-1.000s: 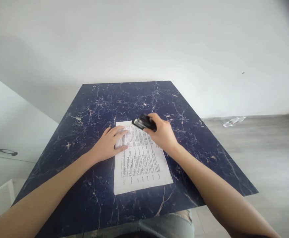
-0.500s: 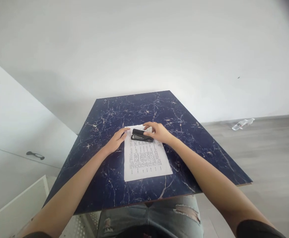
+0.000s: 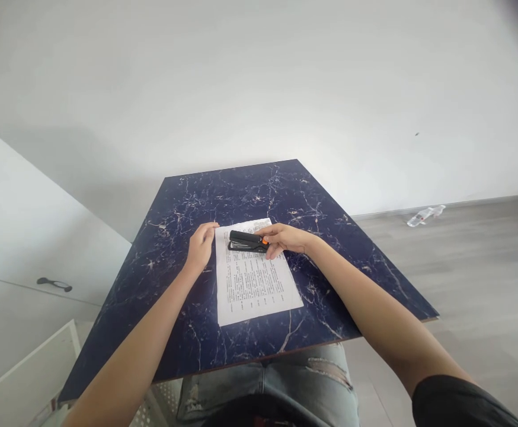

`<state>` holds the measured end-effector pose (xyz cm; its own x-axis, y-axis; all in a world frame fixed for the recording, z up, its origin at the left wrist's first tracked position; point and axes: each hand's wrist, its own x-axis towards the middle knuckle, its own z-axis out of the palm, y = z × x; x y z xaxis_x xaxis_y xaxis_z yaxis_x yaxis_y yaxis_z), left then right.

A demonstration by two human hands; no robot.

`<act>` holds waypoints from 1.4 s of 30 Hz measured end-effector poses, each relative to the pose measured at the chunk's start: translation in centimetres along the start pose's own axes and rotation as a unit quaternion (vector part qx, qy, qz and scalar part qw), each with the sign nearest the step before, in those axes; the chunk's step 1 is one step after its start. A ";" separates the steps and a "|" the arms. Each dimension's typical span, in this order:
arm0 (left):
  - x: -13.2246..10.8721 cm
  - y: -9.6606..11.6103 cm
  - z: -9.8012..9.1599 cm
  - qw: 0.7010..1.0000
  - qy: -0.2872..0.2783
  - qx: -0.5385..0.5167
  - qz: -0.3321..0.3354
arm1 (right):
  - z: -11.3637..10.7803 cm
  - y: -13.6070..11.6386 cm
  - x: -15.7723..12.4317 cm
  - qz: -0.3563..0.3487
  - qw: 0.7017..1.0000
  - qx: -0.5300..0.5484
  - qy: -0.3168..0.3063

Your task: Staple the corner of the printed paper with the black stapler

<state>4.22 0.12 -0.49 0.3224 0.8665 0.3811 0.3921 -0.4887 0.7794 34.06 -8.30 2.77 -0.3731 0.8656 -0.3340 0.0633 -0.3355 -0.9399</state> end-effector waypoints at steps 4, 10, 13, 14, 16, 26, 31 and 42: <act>0.2 -1.0 0.4 0.978 -0.036 -0.205 -0.017 | -0.2 -0.1 0.0 0.015 1.000 0.022 -0.013; 0.6 -1.8 1.0 0.952 -0.034 -0.295 -0.078 | 0.1 0.3 0.4 0.022 0.998 0.048 0.016; 0.6 -1.9 0.9 0.938 -0.038 -0.330 -0.098 | 0.0 0.5 0.4 0.015 0.999 0.039 0.019; 0.6 -1.9 0.9 0.936 -0.042 -0.335 -0.101 | 0.0 0.5 0.4 0.011 0.999 0.026 0.018; 0.6 -1.9 0.8 0.935 -0.042 -0.337 -0.101 | -0.1 0.5 0.3 0.000 1.000 -0.027 0.016; 0.2 -1.8 0.8 0.953 -0.063 -0.288 -0.068 | 3.7 0.7 1.9 -0.246 0.840 -0.450 0.178; -0.1 -1.0 0.9 0.927 0.024 -0.368 -0.069 | 4.9 1.1 1.6 -0.304 0.784 -0.474 0.260; -1.2 0.0 1.4 0.735 -0.100 -0.641 -0.195 | 6.2 1.1 0.8 -0.517 0.415 -0.706 0.248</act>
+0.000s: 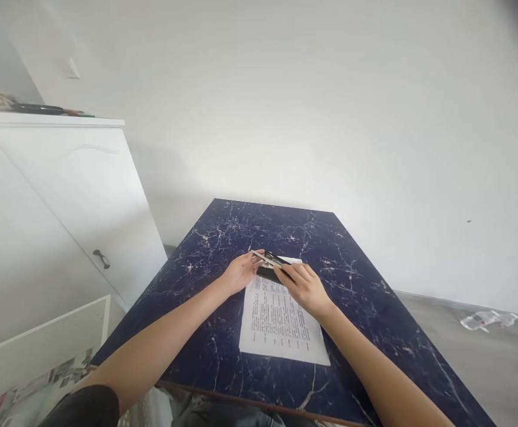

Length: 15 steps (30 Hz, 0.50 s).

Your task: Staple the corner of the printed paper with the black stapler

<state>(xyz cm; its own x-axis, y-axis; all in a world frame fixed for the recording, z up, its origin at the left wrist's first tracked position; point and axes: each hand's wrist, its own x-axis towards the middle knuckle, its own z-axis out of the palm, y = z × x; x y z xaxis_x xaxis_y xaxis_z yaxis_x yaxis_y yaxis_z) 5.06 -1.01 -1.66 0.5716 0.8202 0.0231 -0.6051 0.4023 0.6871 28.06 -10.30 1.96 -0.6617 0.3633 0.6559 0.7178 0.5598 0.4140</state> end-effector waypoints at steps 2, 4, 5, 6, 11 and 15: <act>0.0 0.0 -0.2 1.000 -0.003 0.017 0.011 | 0.2 -0.4 0.1 -0.033 0.999 -0.035 -0.001; 0.0 0.0 -0.4 0.999 -0.002 0.035 0.016 | 0.3 -0.6 0.0 -0.039 0.998 -0.052 -0.003; 0.0 0.0 -0.5 0.999 -0.003 0.045 0.019 | 0.4 -0.7 0.0 -0.035 0.998 -0.052 -0.009; 0.0 -0.1 -0.5 0.998 -0.004 0.057 0.024 | 0.4 -0.7 -0.2 -0.026 0.998 -0.046 -0.018; 0.3 -0.4 -0.6 0.987 -0.018 0.147 0.055 | 0.5 -1.0 -0.8 0.072 0.992 0.071 -0.073; 0.8 -0.5 -1.2 0.982 0.050 0.166 0.074 | 0.2 -1.2 -0.3 0.213 0.971 0.109 -0.004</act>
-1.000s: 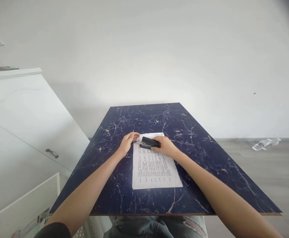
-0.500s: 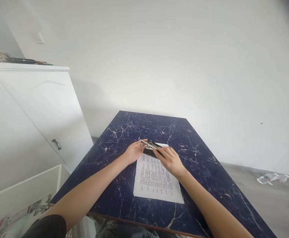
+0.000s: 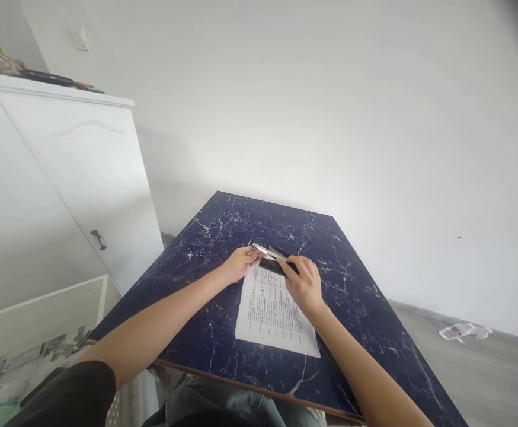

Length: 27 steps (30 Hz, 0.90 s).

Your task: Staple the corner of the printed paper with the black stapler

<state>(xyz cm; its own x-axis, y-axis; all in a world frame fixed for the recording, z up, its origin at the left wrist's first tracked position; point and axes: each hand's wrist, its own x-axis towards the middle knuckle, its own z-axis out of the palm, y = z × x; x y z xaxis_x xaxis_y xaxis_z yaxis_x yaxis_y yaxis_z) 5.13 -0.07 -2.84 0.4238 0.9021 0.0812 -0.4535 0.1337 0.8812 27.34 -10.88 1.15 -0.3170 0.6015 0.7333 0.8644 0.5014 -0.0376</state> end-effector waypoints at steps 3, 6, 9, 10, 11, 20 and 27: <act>-0.1 0.7 -0.5 0.989 0.122 0.031 0.077 | 0.0 0.3 0.6 0.153 0.986 0.058 0.034; -1.2 2.2 -0.1 0.953 0.177 0.118 0.217 | 0.5 1.0 0.7 0.260 0.950 0.165 -0.055; -2.8 3.3 1.2 0.916 0.136 0.217 0.308 | 1.3 1.3 0.6 0.274 0.930 0.209 -0.128; -3.4 3.3 1.7 0.908 0.110 0.254 0.316 | 1.6 1.3 0.5 0.268 0.931 0.207 -0.136; -3.9 3.3 2.1 0.899 0.080 0.292 0.317 | 1.8 1.3 0.5 0.259 0.934 0.201 -0.144; -5.8 2.0 4.3 0.884 -0.077 0.387 0.250 | -0.2 2.7 1.3 0.088 0.944 0.318 -0.006; -5.9 2.0 5.3 0.932 -0.069 0.287 0.209 | 0.1 0.0 1.1 -0.041 0.941 0.336 0.024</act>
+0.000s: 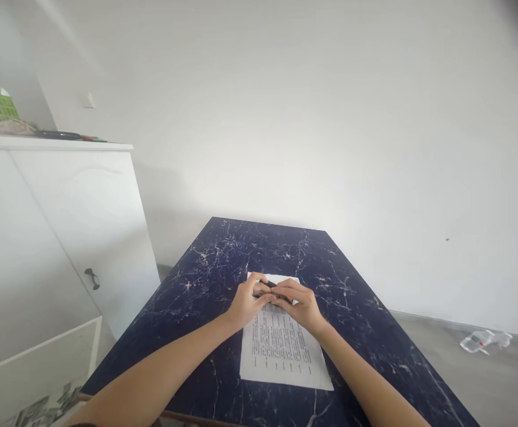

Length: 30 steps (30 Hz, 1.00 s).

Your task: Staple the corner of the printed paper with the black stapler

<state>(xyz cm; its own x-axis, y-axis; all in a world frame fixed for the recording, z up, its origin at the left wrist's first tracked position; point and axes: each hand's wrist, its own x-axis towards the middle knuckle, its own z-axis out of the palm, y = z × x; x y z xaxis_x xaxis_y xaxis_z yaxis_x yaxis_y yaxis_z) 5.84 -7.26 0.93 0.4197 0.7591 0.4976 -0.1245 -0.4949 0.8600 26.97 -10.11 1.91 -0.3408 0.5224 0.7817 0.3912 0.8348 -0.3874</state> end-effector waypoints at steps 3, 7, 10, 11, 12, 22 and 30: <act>0.0 -0.2 0.0 1.000 -0.011 -0.013 -0.006 | 0.5 -0.3 0.1 -0.034 0.999 -0.020 0.006; 0.1 -0.4 0.1 0.999 -0.031 -0.023 -0.008 | 0.6 -0.5 0.4 -0.050 0.996 -0.066 -0.016; 0.9 -0.5 -0.9 0.998 -0.029 0.048 0.015 | -0.7 0.7 0.3 -0.005 0.991 -0.119 0.056; 1.4 -0.5 -1.8 0.995 -0.013 0.095 0.025 | -1.6 1.5 0.1 0.029 0.984 -0.143 0.100; 1.9 -0.7 -3.1 0.988 0.012 0.152 0.034 | -2.8 2.6 -0.3 0.072 0.972 -0.168 0.145; 3.4 -7.1 -17.9 0.826 0.134 0.512 -0.193 | -14.4 13.6 -8.3 0.463 0.841 -0.255 0.118; 3.7 -6.8 -16.1 0.856 0.091 0.487 -0.148 | -14.2 15.6 -9.7 0.448 0.827 -0.340 0.027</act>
<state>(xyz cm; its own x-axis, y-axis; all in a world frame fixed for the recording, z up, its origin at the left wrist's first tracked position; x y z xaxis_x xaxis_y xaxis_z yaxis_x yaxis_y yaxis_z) -6.24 5.71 -1.30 0.1448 0.9219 0.3594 0.8096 -0.3192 0.4927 48.48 -4.62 -4.79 0.3771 0.8543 0.3577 0.8620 -0.1825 -0.4729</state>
